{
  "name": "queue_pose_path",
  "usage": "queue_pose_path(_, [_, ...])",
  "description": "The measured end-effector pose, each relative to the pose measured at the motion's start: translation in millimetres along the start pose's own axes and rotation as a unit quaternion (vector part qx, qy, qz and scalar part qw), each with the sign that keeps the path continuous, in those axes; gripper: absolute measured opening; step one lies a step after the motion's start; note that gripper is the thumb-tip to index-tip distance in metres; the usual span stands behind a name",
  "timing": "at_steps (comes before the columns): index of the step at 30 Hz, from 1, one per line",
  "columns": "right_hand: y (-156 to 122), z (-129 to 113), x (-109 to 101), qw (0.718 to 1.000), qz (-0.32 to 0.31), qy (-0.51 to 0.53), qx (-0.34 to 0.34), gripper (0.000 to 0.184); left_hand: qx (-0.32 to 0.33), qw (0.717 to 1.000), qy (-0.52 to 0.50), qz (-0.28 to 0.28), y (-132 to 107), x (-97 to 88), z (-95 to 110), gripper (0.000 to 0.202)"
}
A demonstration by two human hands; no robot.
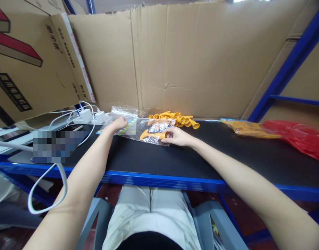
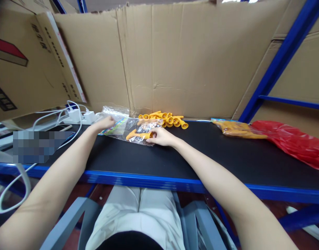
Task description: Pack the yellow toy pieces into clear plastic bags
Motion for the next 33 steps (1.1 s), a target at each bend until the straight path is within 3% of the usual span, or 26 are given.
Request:
queue_pose_path(3, [-2,-6,-4,1.000,0.016,-0.011,-0.001,0.032,0.093,0.987,-0.128,-0.012,-10,-0.7,14,0.036])
queue_pose_path(8, [-5,-13,-11,0.996,0.072,-0.030,-0.036,0.023,0.201,0.936,-0.275,-0.087,-22,6.2,38,0.038])
queue_pose_path(12, [-6,-9,-12,0.996,0.075,-0.021,-0.037,0.027,0.222,0.893,-0.367,-0.136,-23,14.7,50,0.040])
queue_pose_path(15, [-5,-3,-12,0.996,0.069,-0.002,-0.047,0.027,0.211,0.876,-0.406,-0.151,-22,19.5,54,0.041])
queue_pose_path(19, [-3,4,-12,0.997,0.058,0.021,-0.056,0.027,0.194,0.870,-0.423,-0.160,-24,19.4,54,0.038])
queue_pose_path(25, [-7,-5,-10,0.997,0.027,0.052,-0.040,0.037,0.216,0.871,-0.374,-0.235,-39,19.8,58,0.035])
queue_pose_path(33, [-7,-13,-5,0.991,-0.052,0.105,-0.072,0.037,0.180,0.911,-0.334,-0.160,-27,21.3,51,0.034])
Point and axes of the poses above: each hand's wrist, its own y-axis towards the middle knuckle, its own x-axis out of the palm, z = x × y, the point moved 3 cm from there along y, towards the middle knuckle, and after that the axes turned 13 degrees about -z, right-handed, at the moved point
